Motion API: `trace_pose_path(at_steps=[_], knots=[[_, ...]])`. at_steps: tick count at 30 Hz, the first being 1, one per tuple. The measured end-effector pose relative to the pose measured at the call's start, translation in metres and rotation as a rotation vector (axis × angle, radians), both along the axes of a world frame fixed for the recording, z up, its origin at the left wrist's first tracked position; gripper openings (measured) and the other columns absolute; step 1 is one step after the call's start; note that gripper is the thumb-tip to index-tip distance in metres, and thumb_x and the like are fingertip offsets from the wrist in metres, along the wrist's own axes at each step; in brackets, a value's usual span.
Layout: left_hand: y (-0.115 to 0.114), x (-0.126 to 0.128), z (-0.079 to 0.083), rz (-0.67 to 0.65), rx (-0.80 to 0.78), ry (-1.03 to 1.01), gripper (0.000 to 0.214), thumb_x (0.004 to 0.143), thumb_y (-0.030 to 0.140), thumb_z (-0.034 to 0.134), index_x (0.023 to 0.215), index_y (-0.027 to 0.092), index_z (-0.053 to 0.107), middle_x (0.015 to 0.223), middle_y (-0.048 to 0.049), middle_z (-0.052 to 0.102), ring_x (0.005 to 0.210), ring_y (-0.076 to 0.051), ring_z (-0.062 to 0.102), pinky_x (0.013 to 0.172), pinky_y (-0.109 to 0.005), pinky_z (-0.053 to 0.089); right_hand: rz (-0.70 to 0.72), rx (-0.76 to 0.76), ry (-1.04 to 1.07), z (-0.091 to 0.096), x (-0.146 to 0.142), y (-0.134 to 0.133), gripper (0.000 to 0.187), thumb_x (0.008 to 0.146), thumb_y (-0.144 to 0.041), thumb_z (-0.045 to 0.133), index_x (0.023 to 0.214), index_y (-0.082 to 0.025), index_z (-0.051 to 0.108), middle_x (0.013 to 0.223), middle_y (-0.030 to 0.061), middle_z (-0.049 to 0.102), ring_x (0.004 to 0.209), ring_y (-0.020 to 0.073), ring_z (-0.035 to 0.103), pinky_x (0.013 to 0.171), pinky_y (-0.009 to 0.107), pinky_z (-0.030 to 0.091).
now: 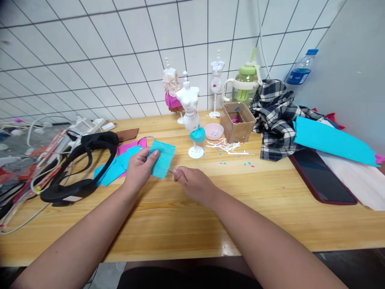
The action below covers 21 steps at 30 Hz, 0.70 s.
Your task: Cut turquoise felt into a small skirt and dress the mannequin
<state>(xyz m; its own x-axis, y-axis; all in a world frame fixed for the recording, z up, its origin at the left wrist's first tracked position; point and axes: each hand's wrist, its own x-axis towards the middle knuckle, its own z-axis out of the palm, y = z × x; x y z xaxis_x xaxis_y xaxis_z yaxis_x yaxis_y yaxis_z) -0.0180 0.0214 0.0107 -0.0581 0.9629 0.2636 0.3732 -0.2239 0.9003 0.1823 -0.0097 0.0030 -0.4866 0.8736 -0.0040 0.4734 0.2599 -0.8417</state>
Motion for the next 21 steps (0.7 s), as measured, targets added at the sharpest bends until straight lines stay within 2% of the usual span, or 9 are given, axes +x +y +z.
trace_pose_path(at_steps=[12,21], knots=[[-0.0014,0.0051,-0.0001,-0.028,-0.047,-0.086,0.038,0.082,0.051,0.065,0.097,0.017,0.072,0.081,-0.0023,0.070,0.067,-0.016,0.058,0.059,-0.024,0.048,-0.015,-0.013,-0.046,-0.0032,-0.0009,-0.0002,0.040,0.101,-0.047,0.029,0.086,-0.022,0.058,0.082,0.0007,0.063,0.080,0.0170,0.056,0.073,0.029,0.037],[-0.0019,0.0077,-0.0005,-0.032,-0.036,-0.069,0.031,0.082,0.048,0.066,0.079,0.018,0.069,0.075,-0.0008,0.070,0.070,-0.017,0.062,0.062,-0.025,0.049,0.012,-0.015,-0.007,-0.0008,-0.0033,-0.0007,0.038,0.101,-0.044,0.032,0.084,-0.021,0.058,0.079,-0.0005,0.061,0.075,0.0148,0.053,0.069,0.027,0.034]])
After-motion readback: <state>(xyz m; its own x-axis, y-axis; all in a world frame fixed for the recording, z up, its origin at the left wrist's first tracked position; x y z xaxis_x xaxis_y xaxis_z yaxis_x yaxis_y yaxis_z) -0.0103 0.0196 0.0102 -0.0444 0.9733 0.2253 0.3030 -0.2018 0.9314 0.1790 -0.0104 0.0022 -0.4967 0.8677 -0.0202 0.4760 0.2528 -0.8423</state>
